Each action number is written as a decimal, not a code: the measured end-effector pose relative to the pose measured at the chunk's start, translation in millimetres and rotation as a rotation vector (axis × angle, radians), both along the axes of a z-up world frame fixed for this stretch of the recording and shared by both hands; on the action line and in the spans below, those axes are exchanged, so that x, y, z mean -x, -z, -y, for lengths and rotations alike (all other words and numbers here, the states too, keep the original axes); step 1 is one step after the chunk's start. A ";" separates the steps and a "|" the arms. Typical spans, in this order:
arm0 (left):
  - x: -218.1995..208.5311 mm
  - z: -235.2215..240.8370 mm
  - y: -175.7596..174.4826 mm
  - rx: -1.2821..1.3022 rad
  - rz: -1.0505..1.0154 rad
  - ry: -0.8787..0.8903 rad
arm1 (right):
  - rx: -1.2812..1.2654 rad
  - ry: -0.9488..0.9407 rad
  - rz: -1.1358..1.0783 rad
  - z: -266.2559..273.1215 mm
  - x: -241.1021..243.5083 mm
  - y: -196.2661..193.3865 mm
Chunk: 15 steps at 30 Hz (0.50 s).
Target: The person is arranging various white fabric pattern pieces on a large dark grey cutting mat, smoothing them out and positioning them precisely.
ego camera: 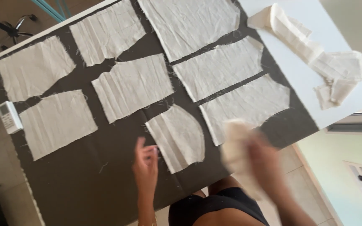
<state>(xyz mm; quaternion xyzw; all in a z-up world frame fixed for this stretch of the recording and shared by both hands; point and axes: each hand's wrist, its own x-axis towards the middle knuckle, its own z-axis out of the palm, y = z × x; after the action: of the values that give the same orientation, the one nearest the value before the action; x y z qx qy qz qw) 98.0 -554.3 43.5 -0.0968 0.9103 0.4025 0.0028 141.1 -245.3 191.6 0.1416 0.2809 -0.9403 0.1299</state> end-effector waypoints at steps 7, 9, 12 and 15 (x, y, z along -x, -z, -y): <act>-17.5 72.8 25.5 -1.276 0.628 -0.188 | -1.231 -0.577 -0.381 207.0 0.2 106.5; -11.7 114.3 38.7 -1.275 0.614 -0.353 | -1.196 -0.490 -0.709 240.8 -6.1 119.4; -20.6 171.7 60.5 -1.310 0.514 -0.468 | -1.010 -0.653 -0.349 257.4 -17.8 146.7; -19.6 184.7 43.1 -1.005 0.583 -0.226 | -1.464 -0.420 -0.271 250.3 -16.8 175.1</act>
<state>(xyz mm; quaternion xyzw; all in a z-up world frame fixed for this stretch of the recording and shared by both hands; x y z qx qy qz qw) 117.6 -739.0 0.4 -0.2865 0.5538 0.7388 0.2555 157.9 -495.7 16.5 0.0188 0.8654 -0.4798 0.1434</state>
